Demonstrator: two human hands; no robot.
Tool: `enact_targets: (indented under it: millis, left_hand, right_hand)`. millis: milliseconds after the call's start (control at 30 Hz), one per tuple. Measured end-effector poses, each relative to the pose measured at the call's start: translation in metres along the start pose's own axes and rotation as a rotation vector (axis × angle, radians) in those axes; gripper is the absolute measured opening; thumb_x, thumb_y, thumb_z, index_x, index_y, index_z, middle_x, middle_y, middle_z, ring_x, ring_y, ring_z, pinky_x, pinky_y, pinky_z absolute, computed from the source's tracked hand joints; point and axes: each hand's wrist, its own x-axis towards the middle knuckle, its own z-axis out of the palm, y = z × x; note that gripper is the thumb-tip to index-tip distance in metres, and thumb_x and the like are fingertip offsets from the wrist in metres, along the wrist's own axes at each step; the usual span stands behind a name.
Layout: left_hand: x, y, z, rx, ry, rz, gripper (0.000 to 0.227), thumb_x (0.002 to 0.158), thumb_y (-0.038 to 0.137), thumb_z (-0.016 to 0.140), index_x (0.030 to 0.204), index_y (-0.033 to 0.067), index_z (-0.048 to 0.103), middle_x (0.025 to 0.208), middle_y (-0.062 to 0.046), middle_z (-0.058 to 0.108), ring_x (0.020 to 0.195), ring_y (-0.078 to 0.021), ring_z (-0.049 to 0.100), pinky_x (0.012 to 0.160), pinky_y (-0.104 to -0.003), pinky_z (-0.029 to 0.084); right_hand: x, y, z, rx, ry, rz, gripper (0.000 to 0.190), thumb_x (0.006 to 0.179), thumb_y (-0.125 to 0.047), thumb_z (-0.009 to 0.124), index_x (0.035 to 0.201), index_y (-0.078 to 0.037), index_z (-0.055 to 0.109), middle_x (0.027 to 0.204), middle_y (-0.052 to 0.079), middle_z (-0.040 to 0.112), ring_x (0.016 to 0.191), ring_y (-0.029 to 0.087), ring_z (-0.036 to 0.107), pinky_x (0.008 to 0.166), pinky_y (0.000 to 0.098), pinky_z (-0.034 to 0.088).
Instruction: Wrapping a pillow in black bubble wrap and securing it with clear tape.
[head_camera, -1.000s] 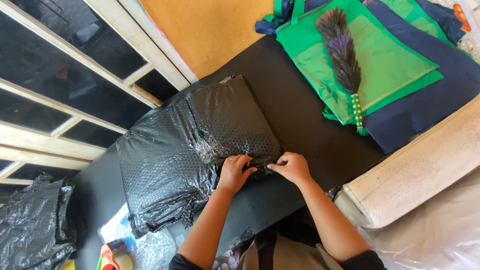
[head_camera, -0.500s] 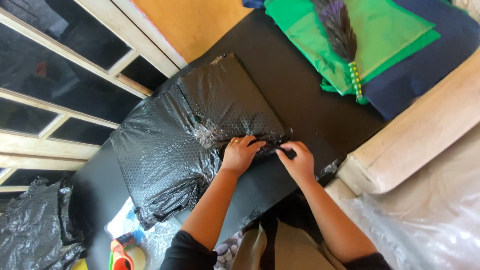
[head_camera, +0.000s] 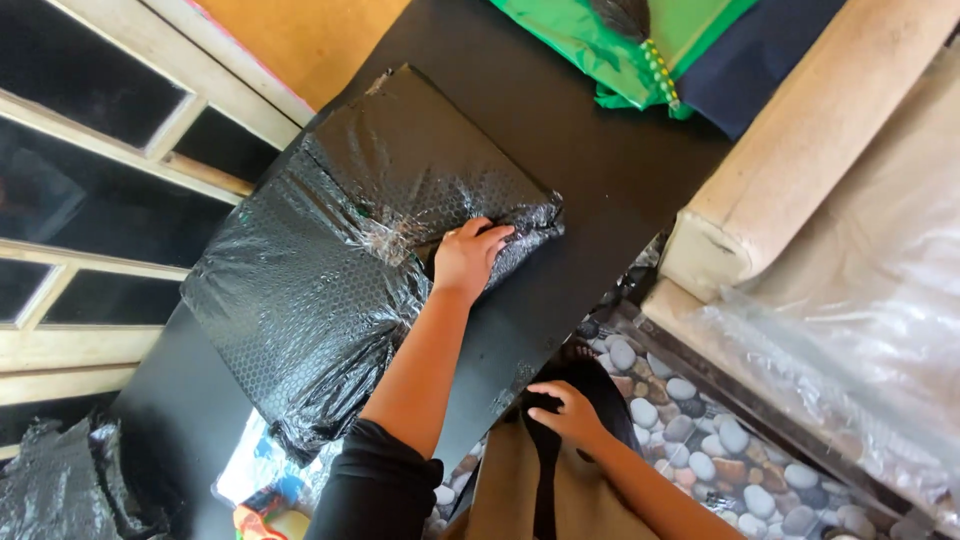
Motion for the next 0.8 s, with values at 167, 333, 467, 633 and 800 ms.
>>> enact_targets:
  millis: [167,333,467,633,800]
  left_hand:
    - [0.004,0.006,-0.012,0.004,-0.14,-0.069,0.033,0.106,0.028,0.053,0.133,0.0358,0.07,0.138,-0.001,0.06,0.103,-0.037,0.064,0.068,-0.048,0.062]
    - [0.005,0.008,-0.018,0.014,-0.153,-0.066,0.032,0.106,0.029,0.054,0.133,0.0359,0.07,0.136,0.002,0.06,0.103,-0.0341,0.063,0.068,-0.048,0.061]
    - [0.011,0.014,-0.031,0.058,-0.254,-0.103,0.034,0.108,0.034,0.048,0.137,0.0378,0.066,0.137,0.002,0.058,0.108,-0.0329,0.063,0.074,-0.047,0.06]
    - [0.011,0.008,-0.029,-0.017,-0.208,-0.089,0.032,0.106,0.032,0.051,0.132,0.0359,0.07,0.134,0.003,0.061,0.103,-0.0315,0.064,0.073,-0.047,0.06]
    - [0.01,0.005,-0.02,-0.063,-0.129,-0.082,0.029,0.104,0.029,0.056,0.127,0.0352,0.074,0.13,0.003,0.064,0.1,-0.0319,0.064,0.074,-0.048,0.059]
  right_hand:
    - [0.019,0.026,0.037,-0.052,0.135,-0.35,0.025,0.081,-0.035,0.08,0.103,-0.024,0.081,0.116,-0.005,0.07,0.111,0.015,0.066,0.088,0.0362,0.053]
    - [0.03,0.035,0.049,-0.034,0.268,-0.534,0.012,0.081,-0.028,0.086,0.084,-0.019,0.078,0.096,-0.003,0.068,0.094,0.015,0.066,0.082,0.0328,0.053]
    - [0.006,0.011,0.044,-0.137,0.138,-0.511,0.014,0.081,-0.018,0.083,0.074,-0.017,0.071,0.083,-0.003,0.077,0.081,0.014,0.072,0.079,0.0291,0.054]
    - [-0.045,-0.045,0.005,-0.216,-0.251,-0.463,0.011,0.088,-0.018,0.071,0.078,-0.021,0.071,0.08,-0.008,0.076,0.073,0.006,0.069,0.068,0.0247,0.05]
    - [-0.015,-0.071,-0.055,0.158,-0.212,-0.324,0.018,0.082,-0.015,0.089,0.092,-0.013,0.075,0.085,-0.004,0.076,0.078,0.006,0.068,0.076,0.0238,0.054]
